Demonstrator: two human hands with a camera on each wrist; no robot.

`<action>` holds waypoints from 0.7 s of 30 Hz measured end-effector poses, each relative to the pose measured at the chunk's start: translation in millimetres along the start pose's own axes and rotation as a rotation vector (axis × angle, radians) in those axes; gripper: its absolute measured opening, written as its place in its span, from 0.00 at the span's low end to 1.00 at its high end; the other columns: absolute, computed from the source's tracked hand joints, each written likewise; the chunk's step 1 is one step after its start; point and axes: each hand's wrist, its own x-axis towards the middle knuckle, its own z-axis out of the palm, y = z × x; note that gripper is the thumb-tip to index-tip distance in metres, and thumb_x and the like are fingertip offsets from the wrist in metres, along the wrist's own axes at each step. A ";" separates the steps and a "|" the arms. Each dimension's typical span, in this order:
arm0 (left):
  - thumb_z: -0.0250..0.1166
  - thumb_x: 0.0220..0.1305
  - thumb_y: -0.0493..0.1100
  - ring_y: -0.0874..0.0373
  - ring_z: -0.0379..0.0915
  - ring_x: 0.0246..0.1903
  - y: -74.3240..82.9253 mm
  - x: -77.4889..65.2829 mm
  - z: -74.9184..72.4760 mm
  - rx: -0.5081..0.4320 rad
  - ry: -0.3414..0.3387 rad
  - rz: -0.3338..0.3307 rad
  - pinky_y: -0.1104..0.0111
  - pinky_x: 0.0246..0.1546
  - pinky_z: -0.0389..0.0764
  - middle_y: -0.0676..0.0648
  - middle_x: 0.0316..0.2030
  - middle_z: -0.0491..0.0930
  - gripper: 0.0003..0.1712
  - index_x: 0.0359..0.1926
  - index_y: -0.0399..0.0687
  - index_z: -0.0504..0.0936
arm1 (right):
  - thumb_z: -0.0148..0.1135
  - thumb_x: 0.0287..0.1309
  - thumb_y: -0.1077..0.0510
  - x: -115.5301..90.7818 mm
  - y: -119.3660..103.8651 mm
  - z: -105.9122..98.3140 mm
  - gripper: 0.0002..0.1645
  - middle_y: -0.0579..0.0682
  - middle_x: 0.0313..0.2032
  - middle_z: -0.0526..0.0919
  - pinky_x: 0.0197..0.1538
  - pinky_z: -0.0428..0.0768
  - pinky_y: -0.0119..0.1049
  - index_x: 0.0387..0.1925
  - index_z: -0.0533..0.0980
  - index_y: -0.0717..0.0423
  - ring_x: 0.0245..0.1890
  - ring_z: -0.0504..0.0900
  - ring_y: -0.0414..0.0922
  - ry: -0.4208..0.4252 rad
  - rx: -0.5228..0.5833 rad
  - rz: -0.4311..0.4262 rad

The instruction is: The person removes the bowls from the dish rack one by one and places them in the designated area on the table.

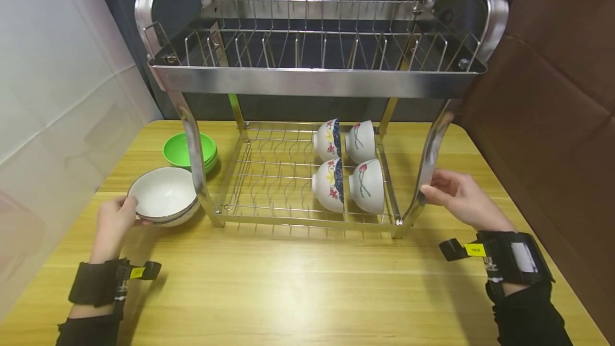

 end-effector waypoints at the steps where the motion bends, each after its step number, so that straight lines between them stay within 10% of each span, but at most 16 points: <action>1: 0.36 0.80 0.39 0.73 0.74 0.15 -0.2 0.1 -0.1 -0.004 -0.007 -0.009 0.79 0.24 0.83 0.13 0.59 0.73 0.33 0.71 0.13 0.63 | 0.56 0.76 0.71 -0.2 0.1 -0.3 0.12 0.27 0.37 0.85 0.42 0.84 0.15 0.48 0.79 0.53 0.39 0.86 0.24 0.000 -0.002 0.001; 14: 0.41 0.77 0.35 0.73 0.77 0.21 -4.0 2.3 -4.6 -0.084 -0.082 -0.048 0.80 0.29 0.86 0.15 0.69 0.66 0.33 0.75 0.15 0.58 | 0.55 0.76 0.71 -0.4 0.9 0.0 0.18 0.25 0.38 0.85 0.41 0.83 0.15 0.48 0.78 0.44 0.40 0.85 0.23 -0.001 0.026 -0.002; 21: 0.58 0.72 0.41 0.31 0.68 0.56 8.3 -8.8 -0.6 0.129 0.257 0.163 0.52 0.54 0.72 0.22 0.59 0.69 0.39 0.77 0.24 0.62 | 0.55 0.76 0.71 -0.1 -1.7 1.2 0.12 0.26 0.37 0.84 0.41 0.84 0.16 0.48 0.79 0.54 0.40 0.85 0.23 0.004 0.006 -0.007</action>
